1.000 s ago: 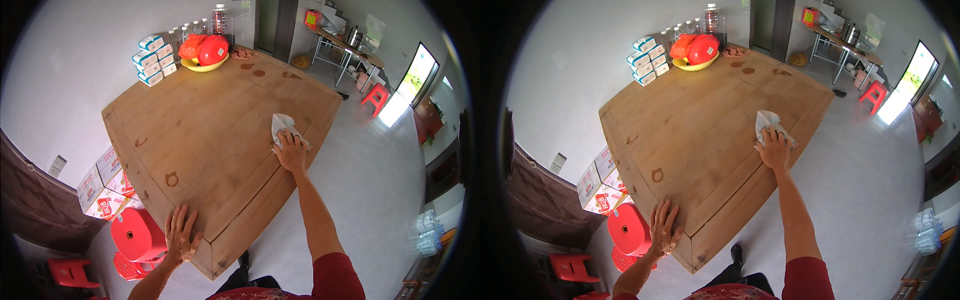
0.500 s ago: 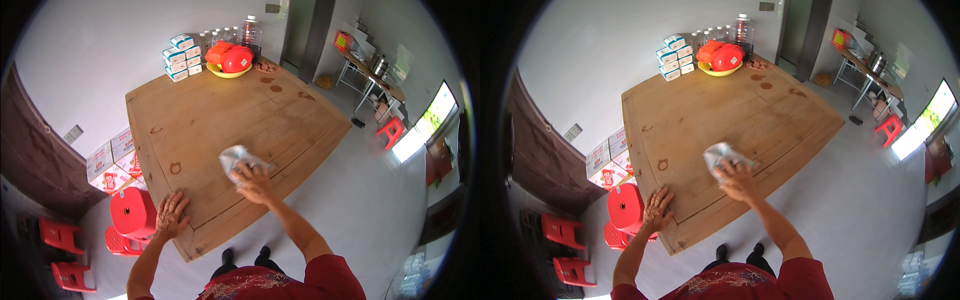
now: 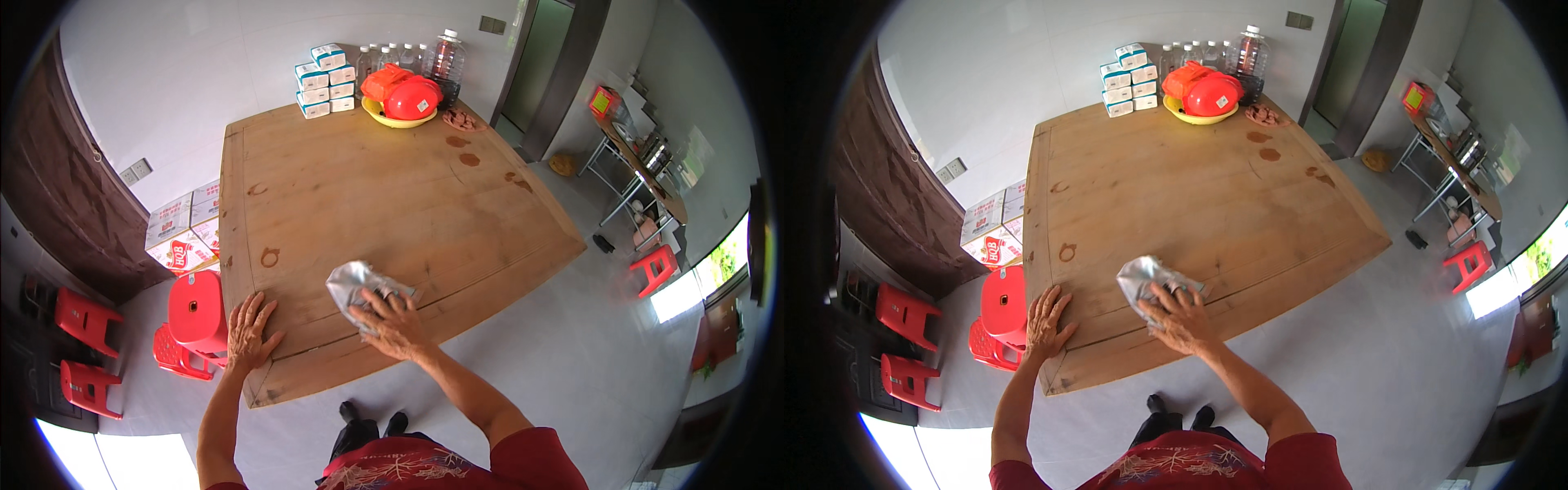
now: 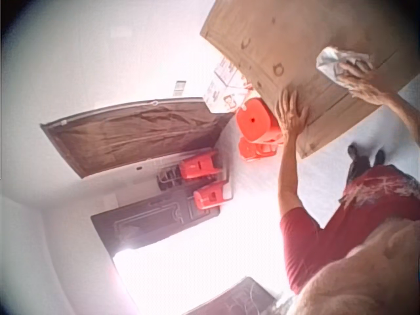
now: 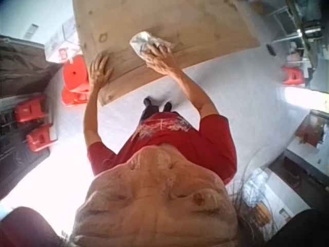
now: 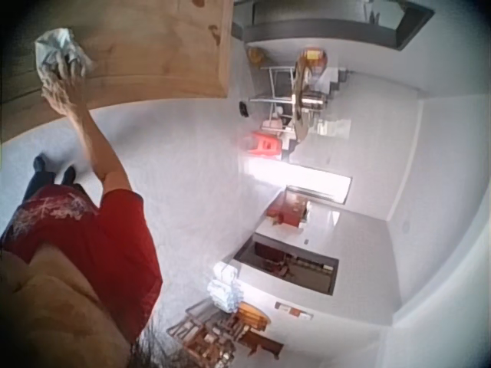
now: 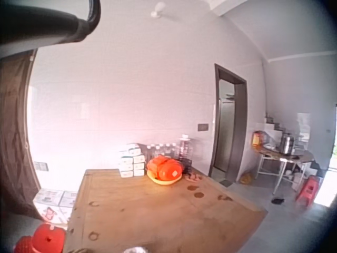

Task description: The person wipes the surfaces of several red plastic stools with a white cloth, turning them over to clean the undersides. They then move to a wooden table and wipe its surface with the same cloth, followed by a brown cloth. The person handles the stools and table individually, moving them into position for cleaning.

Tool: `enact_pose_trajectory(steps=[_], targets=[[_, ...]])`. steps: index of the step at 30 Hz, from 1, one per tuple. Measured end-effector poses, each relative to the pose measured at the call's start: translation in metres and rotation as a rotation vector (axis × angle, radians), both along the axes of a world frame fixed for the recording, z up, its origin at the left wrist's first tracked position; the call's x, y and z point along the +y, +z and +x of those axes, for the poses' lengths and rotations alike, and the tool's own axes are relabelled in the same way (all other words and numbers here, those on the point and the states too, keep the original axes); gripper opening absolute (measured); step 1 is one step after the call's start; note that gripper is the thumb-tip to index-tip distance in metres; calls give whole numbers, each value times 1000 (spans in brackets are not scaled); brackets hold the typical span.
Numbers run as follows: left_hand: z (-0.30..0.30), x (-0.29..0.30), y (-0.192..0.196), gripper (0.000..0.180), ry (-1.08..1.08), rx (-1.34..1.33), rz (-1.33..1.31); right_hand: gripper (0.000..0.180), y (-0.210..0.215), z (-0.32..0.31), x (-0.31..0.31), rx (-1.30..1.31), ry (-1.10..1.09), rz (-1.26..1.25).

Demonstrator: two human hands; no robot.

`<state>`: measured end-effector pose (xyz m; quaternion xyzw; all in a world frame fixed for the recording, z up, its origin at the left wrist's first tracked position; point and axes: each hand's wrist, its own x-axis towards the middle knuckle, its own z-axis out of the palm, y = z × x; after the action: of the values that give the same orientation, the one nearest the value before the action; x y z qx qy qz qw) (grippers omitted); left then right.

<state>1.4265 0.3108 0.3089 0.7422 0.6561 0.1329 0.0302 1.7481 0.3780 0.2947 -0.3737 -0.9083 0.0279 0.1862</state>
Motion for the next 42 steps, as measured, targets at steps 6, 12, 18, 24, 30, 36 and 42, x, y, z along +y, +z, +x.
enact_pose_trajectory(steps=[6,12,18,24,30,36,42], targets=[[0,3,0,68,11,-27,23,56,-19,23,101,-23,-154,87],[-1,6,2,70,3,-46,-5,54,-38,48,194,-45,-292,176],[-5,5,3,69,23,-86,-19,54,-46,52,256,-140,-620,54],[-10,3,2,68,14,-85,21,61,-27,-7,187,-204,-287,-75],[-6,2,2,67,9,-75,46,67,-2,-37,55,-170,274,6],[-4,4,-1,67,8,-60,51,63,2,-23,24,-171,507,-84],[-4,9,7,66,39,-60,-20,65,-7,-34,126,-167,408,-23]])
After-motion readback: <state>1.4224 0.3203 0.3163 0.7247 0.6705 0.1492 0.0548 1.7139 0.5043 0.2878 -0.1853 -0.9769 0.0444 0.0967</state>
